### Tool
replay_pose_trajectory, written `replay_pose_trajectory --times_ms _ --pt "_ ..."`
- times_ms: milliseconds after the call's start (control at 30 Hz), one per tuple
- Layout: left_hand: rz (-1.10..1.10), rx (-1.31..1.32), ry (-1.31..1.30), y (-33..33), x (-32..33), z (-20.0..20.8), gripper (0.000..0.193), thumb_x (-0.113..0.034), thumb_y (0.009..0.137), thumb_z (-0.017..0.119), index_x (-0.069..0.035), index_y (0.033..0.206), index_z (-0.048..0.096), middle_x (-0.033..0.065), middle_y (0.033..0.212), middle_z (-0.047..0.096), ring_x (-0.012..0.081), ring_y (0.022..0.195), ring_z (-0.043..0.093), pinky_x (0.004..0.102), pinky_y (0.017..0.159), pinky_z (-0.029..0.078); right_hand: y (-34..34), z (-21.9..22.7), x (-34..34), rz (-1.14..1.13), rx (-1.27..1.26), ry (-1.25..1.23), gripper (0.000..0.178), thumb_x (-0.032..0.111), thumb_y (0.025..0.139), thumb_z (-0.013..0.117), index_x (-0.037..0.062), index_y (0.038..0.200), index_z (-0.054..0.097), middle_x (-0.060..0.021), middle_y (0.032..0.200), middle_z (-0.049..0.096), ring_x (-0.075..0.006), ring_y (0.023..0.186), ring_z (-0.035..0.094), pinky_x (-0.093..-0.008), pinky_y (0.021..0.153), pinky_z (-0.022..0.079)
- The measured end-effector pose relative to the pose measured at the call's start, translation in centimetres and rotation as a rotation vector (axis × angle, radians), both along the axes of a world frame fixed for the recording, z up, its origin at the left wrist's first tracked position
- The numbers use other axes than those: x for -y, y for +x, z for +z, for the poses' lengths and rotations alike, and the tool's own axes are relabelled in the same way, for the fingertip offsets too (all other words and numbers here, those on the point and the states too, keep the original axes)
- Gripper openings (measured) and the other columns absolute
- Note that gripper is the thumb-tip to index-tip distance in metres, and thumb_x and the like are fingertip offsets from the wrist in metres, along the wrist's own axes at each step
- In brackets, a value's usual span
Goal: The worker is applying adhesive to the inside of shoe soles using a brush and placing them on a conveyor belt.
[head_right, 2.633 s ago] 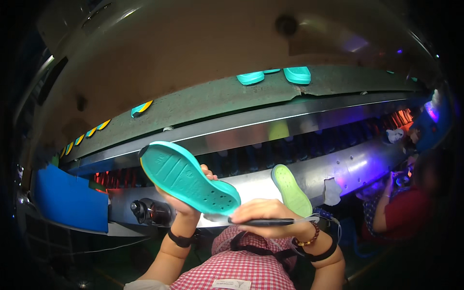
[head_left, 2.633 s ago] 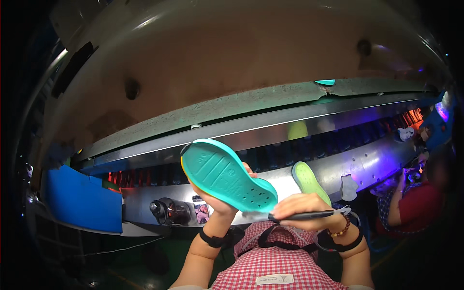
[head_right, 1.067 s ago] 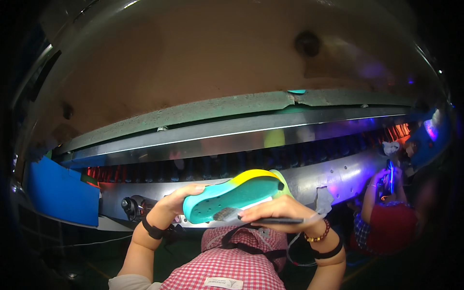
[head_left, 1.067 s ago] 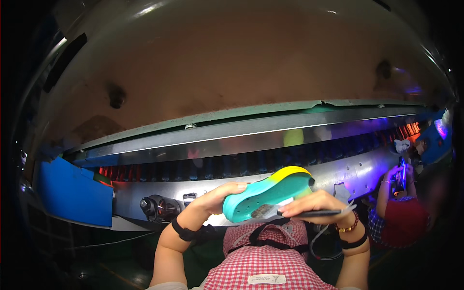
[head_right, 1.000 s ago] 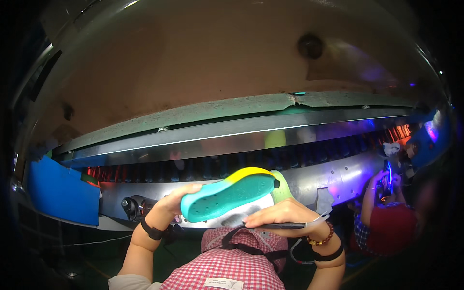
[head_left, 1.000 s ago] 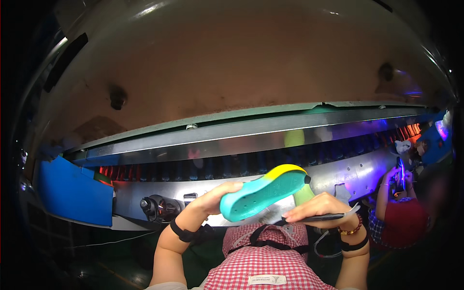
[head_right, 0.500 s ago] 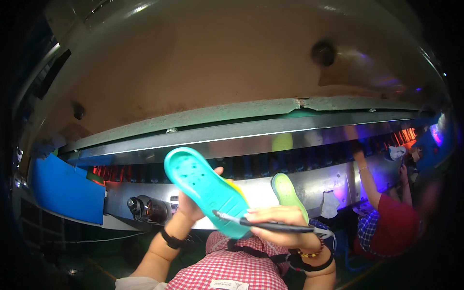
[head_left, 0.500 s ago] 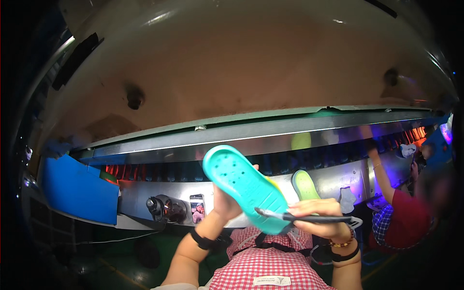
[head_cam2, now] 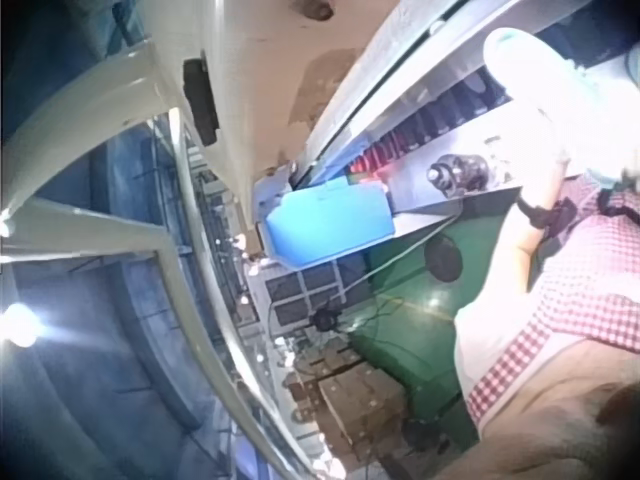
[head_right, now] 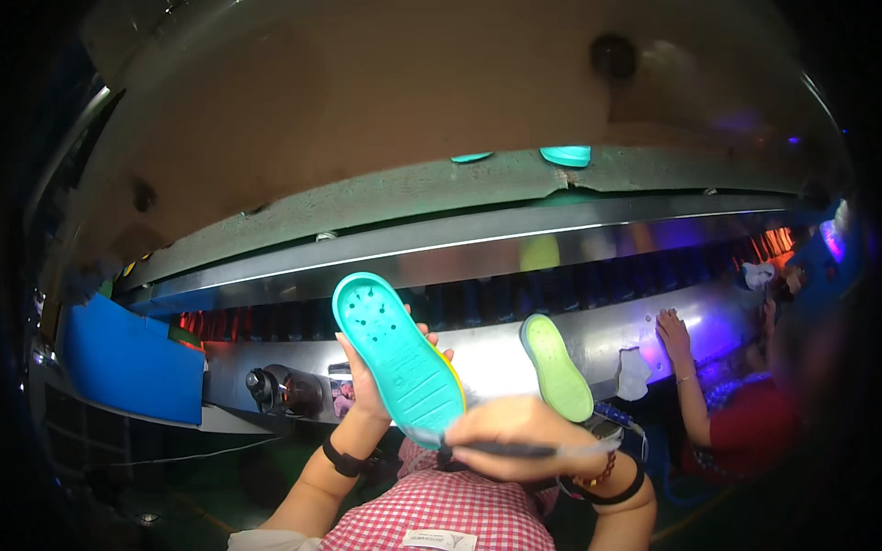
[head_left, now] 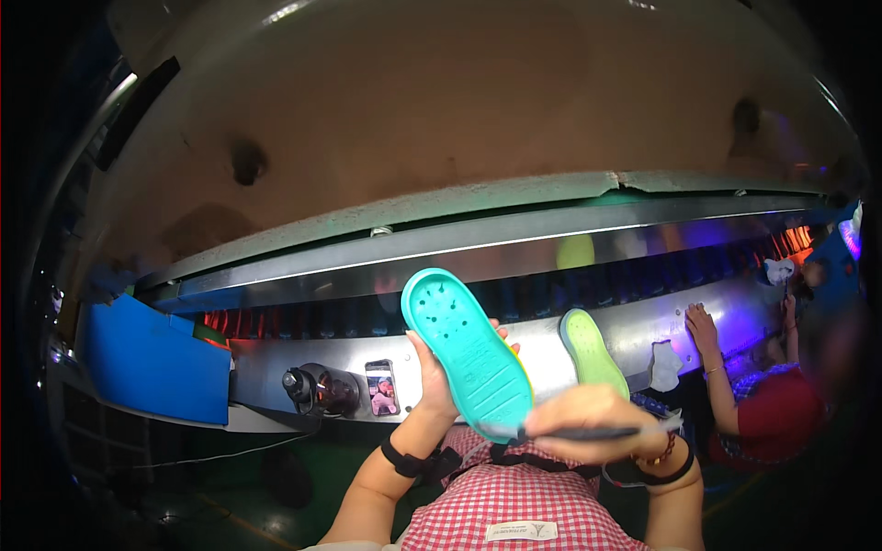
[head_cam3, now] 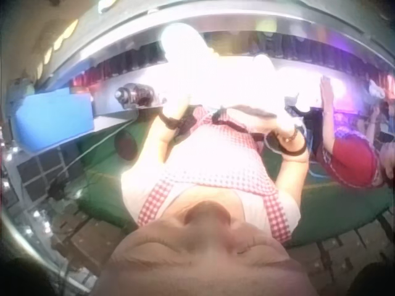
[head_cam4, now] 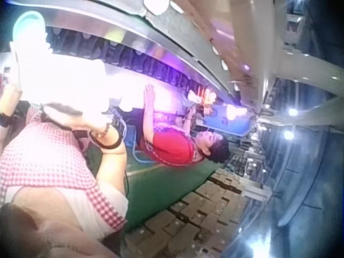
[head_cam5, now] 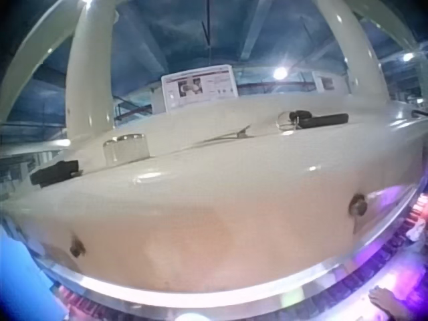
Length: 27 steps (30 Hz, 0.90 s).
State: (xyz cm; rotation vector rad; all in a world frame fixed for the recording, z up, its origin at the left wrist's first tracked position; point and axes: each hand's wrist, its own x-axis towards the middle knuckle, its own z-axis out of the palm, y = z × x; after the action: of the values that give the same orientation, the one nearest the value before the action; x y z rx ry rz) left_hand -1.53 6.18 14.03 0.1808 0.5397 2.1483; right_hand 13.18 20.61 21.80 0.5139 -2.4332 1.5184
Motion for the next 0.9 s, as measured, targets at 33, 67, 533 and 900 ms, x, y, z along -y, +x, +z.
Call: replay_pose_trajectory --times_ms 33,67,533,900 --pt "-0.009 0.023 0.022 0.5 -0.4 0.4 0.089 -0.078 0.071 0.03 -0.012 0.131 0.032 0.0112 0.109 0.055 0.0275 0.102 0.052 0.053 0.097 0.033 -0.4 0.5 -0.1 -0.14 -0.036 0.0 0.02 0.006 0.071 0.067 0.002 0.09 0.063 -0.0116 0.086 0.065 -0.0245 0.076 0.064 -0.0306 0.069 0.052" --pt "-0.008 0.025 0.021 1.1 -0.5 0.5 0.089 -0.078 0.071 0.03 -0.012 0.131 0.032 0.0112 0.109 0.055 0.0275 0.102 0.052 0.053 0.097 0.033 -0.9 0.4 0.1 -0.293 -0.002 -0.092 0.021 0.005 0.071 0.067 0.0023 0.092 0.063 -0.0128 0.087 0.065 -0.0245 0.079 0.064 -0.0302 0.072 0.051" --pt "0.025 -0.048 0.317 -1.6 -0.8 2.2 0.086 -0.072 0.074 0.039 -0.004 0.128 0.036 0.0128 0.12 0.048 0.0259 0.109 0.049 0.0511 0.099 0.033 0.2 -1.1 -0.5 0.057 0.06 -0.144 0.023 0.002 0.07 0.069 -0.0005 0.093 0.064 -0.012 0.093 0.065 -0.0231 0.095 0.06 -0.0368 0.088 0.045" --pt "0.12 0.113 0.085 2.8 -0.9 5.3 0.08 -0.064 0.082 0.027 -0.003 0.134 0.029 0.0211 0.126 0.043 0.0379 0.11 0.047 0.0505 0.094 0.036 -0.4 -2.8 1.5 -0.264 0.259 -0.977 0.019 -0.001 0.078 0.06 -0.0012 0.097 0.061 -0.0134 0.1 0.061 -0.0214 0.093 0.059 -0.0305 0.083 0.045"
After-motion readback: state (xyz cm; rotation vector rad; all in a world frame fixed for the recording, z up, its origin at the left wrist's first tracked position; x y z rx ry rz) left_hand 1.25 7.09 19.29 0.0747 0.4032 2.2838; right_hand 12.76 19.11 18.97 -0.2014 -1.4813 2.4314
